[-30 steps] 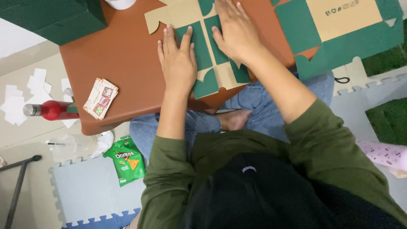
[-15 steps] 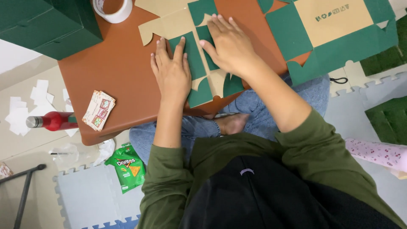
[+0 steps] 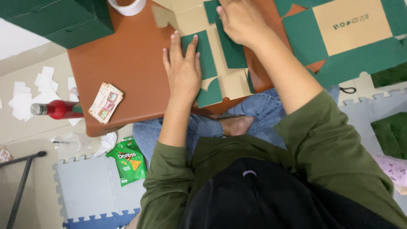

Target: Folding and assembling green cardboard boxes from flat templates and sealing them with stickers.

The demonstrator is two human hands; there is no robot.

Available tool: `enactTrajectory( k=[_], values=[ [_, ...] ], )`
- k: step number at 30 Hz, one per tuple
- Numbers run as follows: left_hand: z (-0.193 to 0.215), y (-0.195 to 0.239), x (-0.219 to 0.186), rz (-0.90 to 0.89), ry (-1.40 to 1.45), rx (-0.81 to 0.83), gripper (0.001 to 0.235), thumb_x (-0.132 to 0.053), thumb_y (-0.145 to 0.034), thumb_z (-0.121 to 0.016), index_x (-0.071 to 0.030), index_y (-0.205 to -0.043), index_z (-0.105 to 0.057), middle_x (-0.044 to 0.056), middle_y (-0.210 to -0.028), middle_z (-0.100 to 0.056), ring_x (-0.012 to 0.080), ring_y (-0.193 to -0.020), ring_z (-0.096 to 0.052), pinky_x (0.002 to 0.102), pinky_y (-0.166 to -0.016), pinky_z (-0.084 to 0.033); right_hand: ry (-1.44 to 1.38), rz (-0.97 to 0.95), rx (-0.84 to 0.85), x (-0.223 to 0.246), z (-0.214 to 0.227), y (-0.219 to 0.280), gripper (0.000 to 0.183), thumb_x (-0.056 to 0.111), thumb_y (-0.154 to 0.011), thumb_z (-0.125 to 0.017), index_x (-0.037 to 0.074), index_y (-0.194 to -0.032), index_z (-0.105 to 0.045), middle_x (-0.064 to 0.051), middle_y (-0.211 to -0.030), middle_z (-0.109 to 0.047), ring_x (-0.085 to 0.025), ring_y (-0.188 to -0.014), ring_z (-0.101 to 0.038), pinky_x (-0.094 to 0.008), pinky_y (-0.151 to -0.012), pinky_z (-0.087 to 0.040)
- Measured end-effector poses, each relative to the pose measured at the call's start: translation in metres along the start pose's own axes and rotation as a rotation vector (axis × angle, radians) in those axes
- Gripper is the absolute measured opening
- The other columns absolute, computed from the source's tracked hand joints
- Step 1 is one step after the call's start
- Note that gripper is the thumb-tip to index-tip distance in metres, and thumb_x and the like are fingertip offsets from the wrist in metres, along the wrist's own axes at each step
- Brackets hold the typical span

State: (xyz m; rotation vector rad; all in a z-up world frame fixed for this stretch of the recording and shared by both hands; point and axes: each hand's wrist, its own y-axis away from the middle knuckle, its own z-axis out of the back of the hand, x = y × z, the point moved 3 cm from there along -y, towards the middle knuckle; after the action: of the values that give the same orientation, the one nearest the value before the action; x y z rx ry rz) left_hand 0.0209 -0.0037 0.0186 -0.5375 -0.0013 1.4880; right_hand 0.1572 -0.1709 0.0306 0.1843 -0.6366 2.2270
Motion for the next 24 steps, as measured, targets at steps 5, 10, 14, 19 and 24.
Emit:
enactTrajectory(
  k=[5, 10, 14, 19, 24],
  values=[
    [-0.001, -0.001, 0.001, 0.001, 0.018, 0.011, 0.039, -0.017, -0.107, -0.047, -0.012, -0.146, -0.054, 0.021, -0.157, -0.034, 0.0346, -0.149, -0.031, 0.058, -0.121, -0.021, -0.034, 0.088, -0.075, 0.009, -0.001, 0.009, 0.039, 0.002, -0.104, -0.045, -0.005, -0.142, -0.051, -0.030, -0.128, -0.064, -0.050, -0.115, -0.056, -0.053, -0.094, -0.045],
    [-0.014, -0.005, 0.010, -0.018, -0.046, 0.053, 0.041, -0.020, -0.107, -0.044, -0.013, -0.146, -0.050, 0.018, -0.157, -0.038, 0.0298, -0.149, -0.031, 0.057, -0.121, -0.021, 0.063, 0.109, -0.155, 0.006, -0.010, 0.010, 0.038, 0.001, -0.099, -0.052, -0.005, -0.136, -0.057, -0.028, -0.121, -0.068, -0.046, -0.110, -0.060, -0.051, -0.095, -0.046],
    [-0.029, -0.021, 0.022, -0.098, -0.172, 0.131, 0.054, -0.030, -0.109, -0.038, 0.000, -0.153, -0.031, 0.021, -0.159, -0.037, 0.0329, -0.149, -0.033, 0.051, -0.124, -0.020, 0.007, 0.067, -0.078, 0.005, -0.010, 0.010, 0.044, 0.003, -0.104, -0.045, -0.008, -0.146, -0.049, -0.029, -0.144, -0.055, -0.043, -0.134, -0.048, -0.051, -0.115, -0.029],
    [-0.039, -0.064, 0.039, -0.081, -0.115, 0.279, 0.064, -0.043, -0.112, -0.027, 0.003, -0.156, -0.021, 0.022, -0.163, -0.027, 0.0335, -0.152, -0.024, 0.049, -0.125, -0.018, 0.004, 0.002, 0.009, 0.000, -0.017, 0.009, 0.045, 0.010, -0.109, -0.041, -0.011, -0.149, -0.044, -0.029, -0.151, -0.047, -0.041, -0.142, -0.038, -0.053, -0.118, -0.020],
    [-0.053, -0.086, 0.048, -0.088, -0.100, 0.257, 0.062, -0.039, -0.112, -0.032, 0.005, -0.154, -0.024, 0.025, -0.161, -0.028, 0.0357, -0.151, -0.025, 0.049, -0.124, -0.020, 0.030, -0.007, 0.013, -0.005, -0.022, 0.009, 0.044, 0.010, -0.108, -0.045, -0.010, -0.148, -0.046, -0.030, -0.151, -0.047, -0.041, -0.141, -0.041, -0.052, -0.118, -0.022]
  ],
)
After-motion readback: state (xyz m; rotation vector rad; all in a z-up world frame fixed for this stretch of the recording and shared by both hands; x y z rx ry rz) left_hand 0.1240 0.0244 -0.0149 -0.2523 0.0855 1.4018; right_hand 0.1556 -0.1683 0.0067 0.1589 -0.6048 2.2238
